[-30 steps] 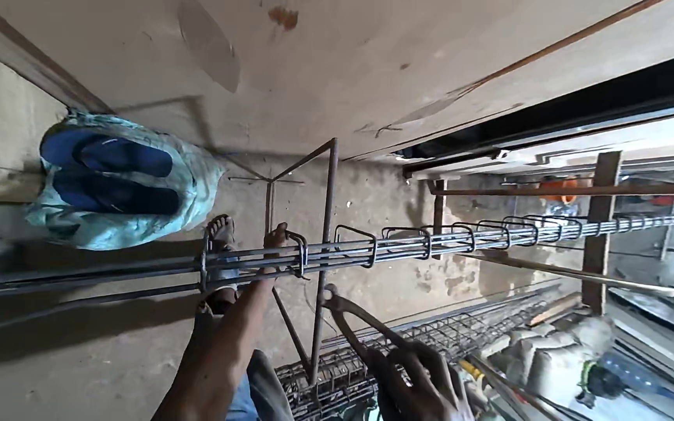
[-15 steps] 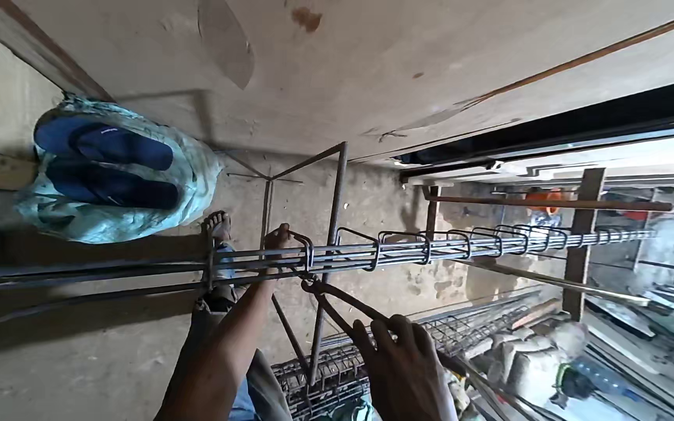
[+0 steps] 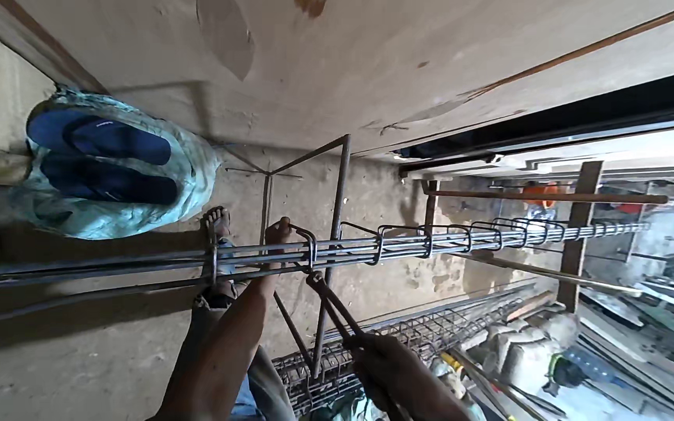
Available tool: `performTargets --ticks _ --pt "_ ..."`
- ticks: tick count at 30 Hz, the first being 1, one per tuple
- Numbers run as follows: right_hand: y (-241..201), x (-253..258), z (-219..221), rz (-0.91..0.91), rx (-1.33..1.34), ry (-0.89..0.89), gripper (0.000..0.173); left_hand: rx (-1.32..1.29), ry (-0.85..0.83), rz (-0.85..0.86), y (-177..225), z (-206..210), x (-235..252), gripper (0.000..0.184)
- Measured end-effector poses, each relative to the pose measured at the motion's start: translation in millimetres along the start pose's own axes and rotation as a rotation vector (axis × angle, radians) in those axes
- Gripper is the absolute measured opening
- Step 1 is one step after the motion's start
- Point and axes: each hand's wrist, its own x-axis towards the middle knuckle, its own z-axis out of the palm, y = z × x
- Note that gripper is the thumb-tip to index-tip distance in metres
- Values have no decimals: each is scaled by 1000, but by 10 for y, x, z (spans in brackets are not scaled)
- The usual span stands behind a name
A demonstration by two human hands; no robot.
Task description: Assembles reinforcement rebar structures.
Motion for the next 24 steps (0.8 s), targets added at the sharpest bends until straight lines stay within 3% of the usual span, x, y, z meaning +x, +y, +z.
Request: performTargets --ticks 1,2,3,5,8,11,12,13,15,17,20,24 --pt "165 60 15 -20 380 -132 33 -7 -7 -3 -5 7 -3 43" --pt "303 117 82 -39 595 -226 36 -9 -9 -3 -12 24 3 43" --pt "379 166 144 -70 635 -267 37 -11 -16 -4 7 29 3 43" --pt "351 185 214 -77 315 -128 39 -18 -22 -20 49 9 -18 42" --pt "166 82 408 126 -499 358 68 -42 -8 -21 23 -4 -47 41" --pt "337 68 661 -36 -1108 943 63 -54 -11 5 44 -6 -24 42" --pt "390 89 697 -48 -1201 1021 64 -55 12 14 11 21 1 41" --pt "412 100 736 -34 -1209 1009 63 -49 24 12 -3 30 4 41" --pt "398 108 801 16 -967 788 54 -15 10 14 62 -10 -50 41" --pt "401 118 711 -18 -448 471 37 23 -5 38 154 -49 -121 40" --pt "560 197 579 -41 335 39 34 54 19 46 174 -49 -85 42" --pt "522 129 509 -79 305 107 35 23 -23 7 82 -22 -76 48"
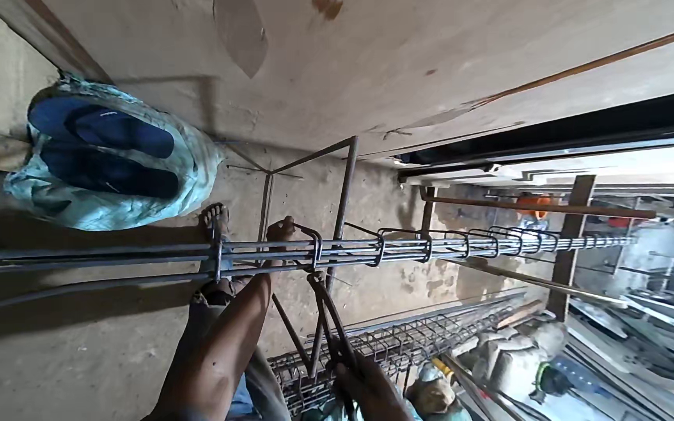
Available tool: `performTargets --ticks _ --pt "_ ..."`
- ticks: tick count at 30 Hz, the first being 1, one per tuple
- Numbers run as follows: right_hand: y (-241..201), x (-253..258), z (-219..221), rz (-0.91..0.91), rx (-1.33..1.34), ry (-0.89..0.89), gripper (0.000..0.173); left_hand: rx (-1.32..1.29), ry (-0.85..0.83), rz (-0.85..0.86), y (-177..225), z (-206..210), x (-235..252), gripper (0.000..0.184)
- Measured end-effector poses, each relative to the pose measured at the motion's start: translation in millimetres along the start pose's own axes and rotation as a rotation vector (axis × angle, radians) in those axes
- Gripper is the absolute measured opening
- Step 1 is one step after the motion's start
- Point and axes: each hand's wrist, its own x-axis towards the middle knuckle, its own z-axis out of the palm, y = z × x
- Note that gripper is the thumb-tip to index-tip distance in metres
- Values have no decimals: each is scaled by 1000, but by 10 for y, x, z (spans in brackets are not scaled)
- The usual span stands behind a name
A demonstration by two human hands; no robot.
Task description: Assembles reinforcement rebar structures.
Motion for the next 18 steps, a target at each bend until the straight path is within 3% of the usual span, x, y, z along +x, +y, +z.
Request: performTargets --ticks 3,5,10,13,18 --pt "-185 -75 -110 75 258 -141 51 -56 17 21 -111 52 46 49" --pt "-359 -88 -238 165 377 -233 52 -13 1 -26 -9 25 49 45" --pt "-723 2 -638 284 182 -358 45 3 19 16 -123 72 142 47" --pt "-626 -26 -424 219 91 -261 37 39 7 -21 -6 23 63 46" --pt "30 90 668 11 242 132 32 -82 30 22 -126 27 -46 48"
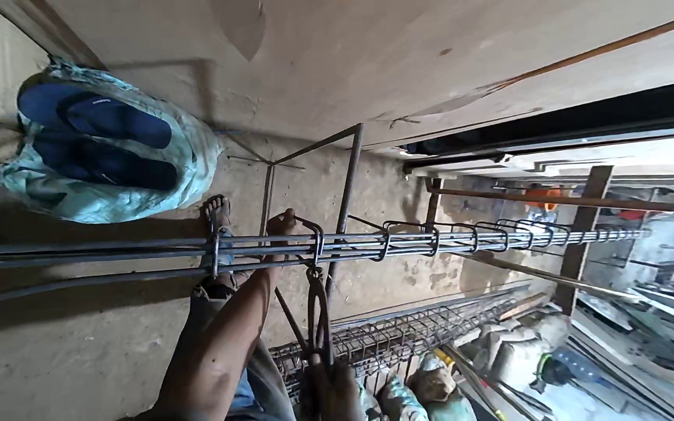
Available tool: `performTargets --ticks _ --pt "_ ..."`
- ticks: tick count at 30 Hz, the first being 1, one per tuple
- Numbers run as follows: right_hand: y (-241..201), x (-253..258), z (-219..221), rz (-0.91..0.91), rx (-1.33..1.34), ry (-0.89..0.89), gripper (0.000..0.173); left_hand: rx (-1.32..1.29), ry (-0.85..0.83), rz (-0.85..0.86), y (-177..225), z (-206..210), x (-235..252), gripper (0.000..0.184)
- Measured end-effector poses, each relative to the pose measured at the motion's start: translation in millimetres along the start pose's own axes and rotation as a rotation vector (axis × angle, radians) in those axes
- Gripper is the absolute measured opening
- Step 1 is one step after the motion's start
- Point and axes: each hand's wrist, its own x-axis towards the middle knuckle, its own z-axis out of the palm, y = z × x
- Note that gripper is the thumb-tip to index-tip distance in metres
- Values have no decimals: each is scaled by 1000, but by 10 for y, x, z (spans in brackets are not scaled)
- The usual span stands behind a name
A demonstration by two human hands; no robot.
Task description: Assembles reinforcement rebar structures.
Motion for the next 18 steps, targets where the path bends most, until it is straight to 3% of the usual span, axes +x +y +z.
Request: performTargets --ticks 2,5,9,12,16,18 --pt "367 184 352 -109 72 112 31 3 -24 14 15 -44 -153 49" --pt "749 564 715 -265 78 247 28 -40 56 57 176 45 3 42" --pt "869 730 740 -329 56 293 27 2 -33 176 -22 78 120 43" --pt "795 572 503 -303 94 180 28 74 -29 67 49 42 42 47" --pt "494 240 10 -89 483 -265 31 50 -31 19 -37 49 61 52" --pt "325 170 -216 -20 383 -310 42 70 -44 5 -45 49 90 52"
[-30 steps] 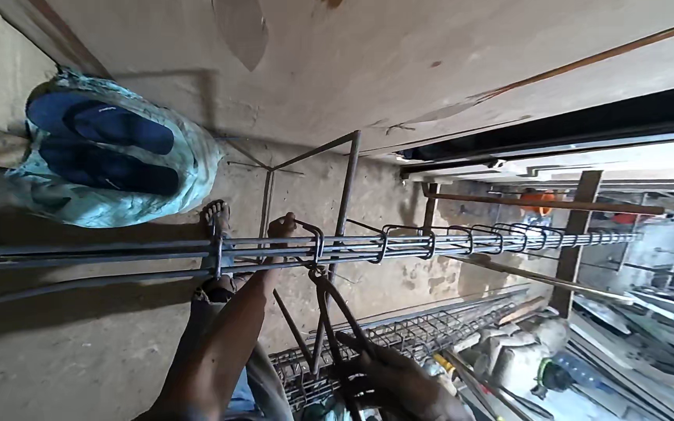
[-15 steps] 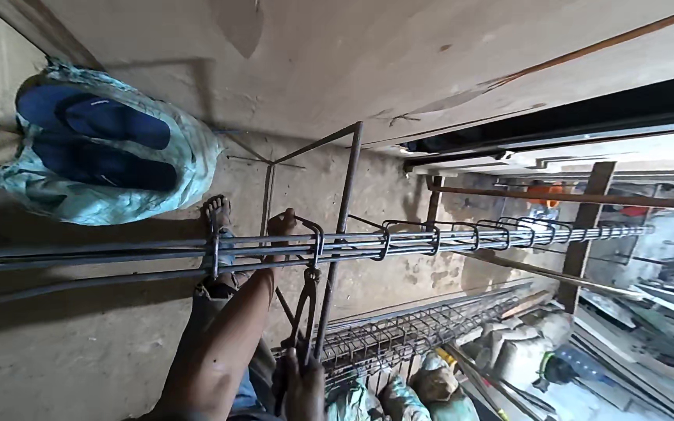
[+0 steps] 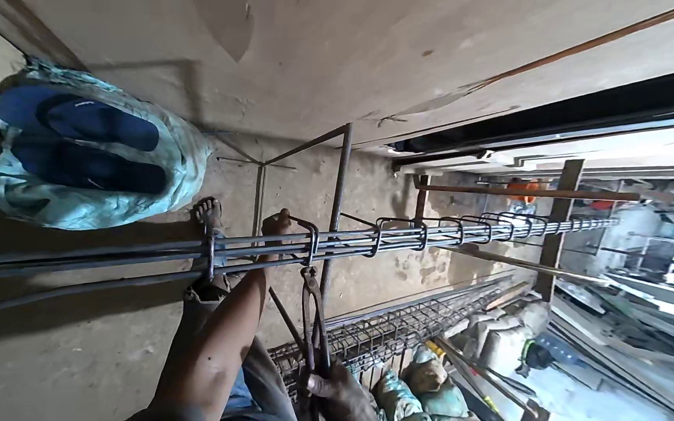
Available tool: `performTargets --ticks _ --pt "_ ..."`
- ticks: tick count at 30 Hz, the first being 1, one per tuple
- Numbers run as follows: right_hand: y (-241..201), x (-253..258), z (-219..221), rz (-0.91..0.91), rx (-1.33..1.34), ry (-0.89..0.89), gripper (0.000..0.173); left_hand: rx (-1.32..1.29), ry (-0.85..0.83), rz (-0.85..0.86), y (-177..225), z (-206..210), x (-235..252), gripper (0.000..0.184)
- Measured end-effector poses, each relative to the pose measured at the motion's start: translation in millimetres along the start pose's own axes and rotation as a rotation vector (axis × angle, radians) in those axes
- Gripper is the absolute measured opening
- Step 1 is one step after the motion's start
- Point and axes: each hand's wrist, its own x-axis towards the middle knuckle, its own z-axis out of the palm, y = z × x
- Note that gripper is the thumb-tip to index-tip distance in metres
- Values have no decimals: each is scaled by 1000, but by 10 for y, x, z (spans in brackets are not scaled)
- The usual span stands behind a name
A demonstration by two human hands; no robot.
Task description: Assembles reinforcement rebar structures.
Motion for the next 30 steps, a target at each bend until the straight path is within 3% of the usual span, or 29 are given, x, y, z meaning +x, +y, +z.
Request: performTargets --ticks 4,8,10,12,13,15,16,17,19,21,23,26,30 --pt "-336 -161 183 0 -957 511 73 -5 34 -30 29 24 97 47" --pt "-333 -276 405 -211 -1923 868 67 -39 61 0 -4 -63 20 49" --pt "-356 -247 452 -122 -2036 902 62 -62 35 25 -125 -53 -34 54" --pt "-484 -234 520 121 -1823 751 53 -96 13 -20 -57 -60 -192 54" --pt "-583 -231 504 185 -1634 655 50 -86 -68 -122 193 -165 -297 51" --pt "-721 -250 359 157 -1190 467 37 -55 -210 -352 720 -336 -306 44" --pt "-727 -268 219 146 -884 342 31 -28 -152 -294 644 -246 -244 43" --pt "-710 -284 70 170 -477 173 32 -17 2 -125 358 -45 -141 44" --pt "-622 -254 -171 281 211 -127 42 -29 46 -2 79 90 17 47" --pt "-556 -191 -229 284 289 -186 47 -10 -11 -22 99 39 53 47" --pt "-522 -219 -187 156 -90 -7 55 11 -26 -42 115 -1 29 46" --pt "-652 -282 78 134 -987 396 81 -8 0 -43 136 30 30 43" --pt "-523 -377 380 -98 -2020 872 65 -4 7 -66 121 36 39 45"
